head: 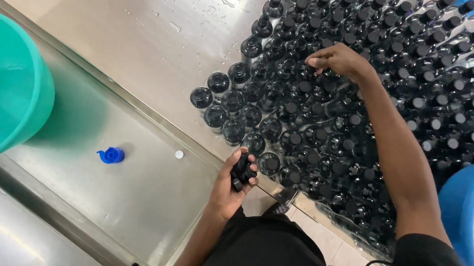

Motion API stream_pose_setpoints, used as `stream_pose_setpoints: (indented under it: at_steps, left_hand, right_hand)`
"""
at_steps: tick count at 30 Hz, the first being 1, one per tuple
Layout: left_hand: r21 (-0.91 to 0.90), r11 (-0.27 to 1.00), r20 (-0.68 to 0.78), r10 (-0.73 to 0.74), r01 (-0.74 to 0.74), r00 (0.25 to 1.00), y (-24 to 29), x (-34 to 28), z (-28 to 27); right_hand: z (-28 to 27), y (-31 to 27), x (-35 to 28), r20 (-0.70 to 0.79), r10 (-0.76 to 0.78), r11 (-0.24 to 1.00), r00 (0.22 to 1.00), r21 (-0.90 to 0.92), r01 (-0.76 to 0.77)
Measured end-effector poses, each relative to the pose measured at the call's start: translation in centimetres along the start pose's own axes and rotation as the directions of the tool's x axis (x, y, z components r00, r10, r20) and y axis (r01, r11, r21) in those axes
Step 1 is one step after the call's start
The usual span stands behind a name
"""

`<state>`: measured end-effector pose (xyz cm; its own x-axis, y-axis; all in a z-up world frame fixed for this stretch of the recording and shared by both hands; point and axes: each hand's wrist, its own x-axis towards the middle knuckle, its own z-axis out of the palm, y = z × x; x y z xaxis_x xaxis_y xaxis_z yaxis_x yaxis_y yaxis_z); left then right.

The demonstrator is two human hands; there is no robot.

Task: The person is manually placing and tightening caps onto a large number of small black bottles arranged on a stainless steel surface.

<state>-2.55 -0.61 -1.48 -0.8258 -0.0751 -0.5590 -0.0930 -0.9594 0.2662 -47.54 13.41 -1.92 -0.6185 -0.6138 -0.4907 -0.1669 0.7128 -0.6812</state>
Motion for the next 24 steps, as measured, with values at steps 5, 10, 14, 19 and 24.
stream_pose_setpoints:
  at_steps: [5,10,14,19,24]
  left_hand:
    - [0.003,0.999,0.001,0.051,-0.051,0.999,-0.4,0.7,-0.6]
    - [0.011,0.998,0.018,0.067,-0.067,0.998,0.0,0.4,-0.1]
    - [-0.006,0.998,0.021,0.059,-0.059,0.998,-0.4,-0.4,0.1]
    - [0.000,0.999,0.044,0.046,-0.046,0.998,-0.9,-0.9,0.1]
    - [-0.008,0.997,0.071,0.071,-0.070,0.995,-1.3,-1.0,-0.8]
  right_hand:
    - [-0.3,-1.2,-1.4,0.010,-0.035,0.998,0.999,0.049,0.035]
    - [-0.3,-0.7,-0.7,0.000,-0.089,0.996,0.996,0.018,0.089]
    - [0.1,-1.0,-1.8,-0.016,-0.063,0.998,0.998,-0.019,0.063]
    - [0.5,-2.6,-2.9,-0.093,-0.067,0.990,0.993,-0.133,0.055]
    - [2.6,-1.4,-3.4,-0.158,-0.353,0.755,0.922,-0.630,0.181]
